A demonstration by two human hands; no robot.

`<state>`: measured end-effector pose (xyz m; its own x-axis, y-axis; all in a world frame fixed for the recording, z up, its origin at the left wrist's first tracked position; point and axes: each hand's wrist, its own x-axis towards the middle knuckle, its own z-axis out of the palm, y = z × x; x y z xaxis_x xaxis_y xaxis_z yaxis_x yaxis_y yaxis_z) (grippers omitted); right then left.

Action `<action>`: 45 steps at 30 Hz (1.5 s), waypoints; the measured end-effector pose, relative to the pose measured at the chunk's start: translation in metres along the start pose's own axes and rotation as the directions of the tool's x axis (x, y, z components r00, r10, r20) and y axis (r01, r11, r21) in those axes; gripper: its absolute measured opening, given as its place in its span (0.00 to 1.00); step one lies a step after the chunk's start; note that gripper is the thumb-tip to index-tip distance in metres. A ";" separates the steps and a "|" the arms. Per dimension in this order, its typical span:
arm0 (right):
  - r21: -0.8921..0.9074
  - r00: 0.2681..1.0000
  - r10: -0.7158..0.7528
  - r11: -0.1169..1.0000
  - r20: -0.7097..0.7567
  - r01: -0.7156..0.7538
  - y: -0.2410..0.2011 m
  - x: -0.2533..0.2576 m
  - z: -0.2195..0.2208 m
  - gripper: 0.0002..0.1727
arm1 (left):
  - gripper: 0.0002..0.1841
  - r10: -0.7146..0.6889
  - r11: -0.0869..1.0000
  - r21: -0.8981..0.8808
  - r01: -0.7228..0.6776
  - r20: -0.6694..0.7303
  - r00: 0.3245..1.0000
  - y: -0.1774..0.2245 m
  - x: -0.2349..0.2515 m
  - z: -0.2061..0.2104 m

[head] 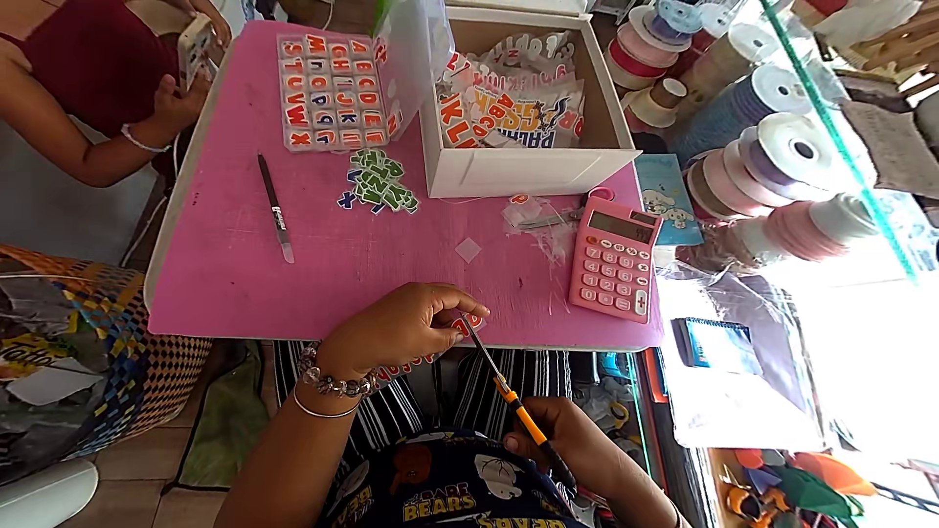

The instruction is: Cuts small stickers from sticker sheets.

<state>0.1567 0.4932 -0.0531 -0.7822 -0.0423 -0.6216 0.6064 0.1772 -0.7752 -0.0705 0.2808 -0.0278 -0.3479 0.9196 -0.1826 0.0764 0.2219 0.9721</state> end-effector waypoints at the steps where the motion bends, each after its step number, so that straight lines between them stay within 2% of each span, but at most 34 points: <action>1: 0.000 1.000 0.000 1.000 0.001 0.000 0.000 0.000 0.000 0.20 | 0.18 -0.001 1.000 0.002 0.001 -0.001 1.000 0.000 0.000 0.000; 17: -0.042 0.999 -0.023 0.999 -0.026 0.022 -0.001 -0.001 0.001 0.20 | 0.17 0.024 1.000 0.017 -0.024 -0.016 1.000 -0.002 0.000 0.001; 33: -0.091 0.998 0.041 0.995 -0.053 -0.046 0.001 -0.002 0.000 0.22 | 0.18 0.033 0.999 -0.034 -0.034 -0.028 0.999 0.000 -0.002 0.000; 36: -0.142 0.995 0.082 0.986 -0.065 -0.091 0.003 -0.005 0.000 0.22 | 0.18 0.096 0.989 0.123 -0.075 -0.172 0.980 0.012 -0.001 0.006; 40: -0.153 0.995 0.054 0.986 -0.085 -0.067 0.007 -0.005 0.003 0.19 | 0.18 0.177 0.902 0.431 -0.001 -0.369 0.913 0.030 0.005 0.003; 43: -0.142 0.995 0.044 0.988 -0.088 -0.057 0.004 -0.006 0.005 0.18 | 0.17 0.107 0.800 0.580 0.154 -0.390 0.914 0.032 0.012 -0.007; 45: -0.142 0.994 0.049 0.988 -0.094 -0.062 0.002 -0.006 0.005 0.17 | 0.17 0.024 0.771 0.598 0.218 -0.370 0.929 0.033 0.014 -0.012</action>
<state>0.1628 0.4891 -0.0513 -0.7618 0.0592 -0.6452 0.6272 0.3171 -0.7114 -0.0840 0.2968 0.0033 -0.6669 0.7395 -0.0914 0.5422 0.5657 0.6213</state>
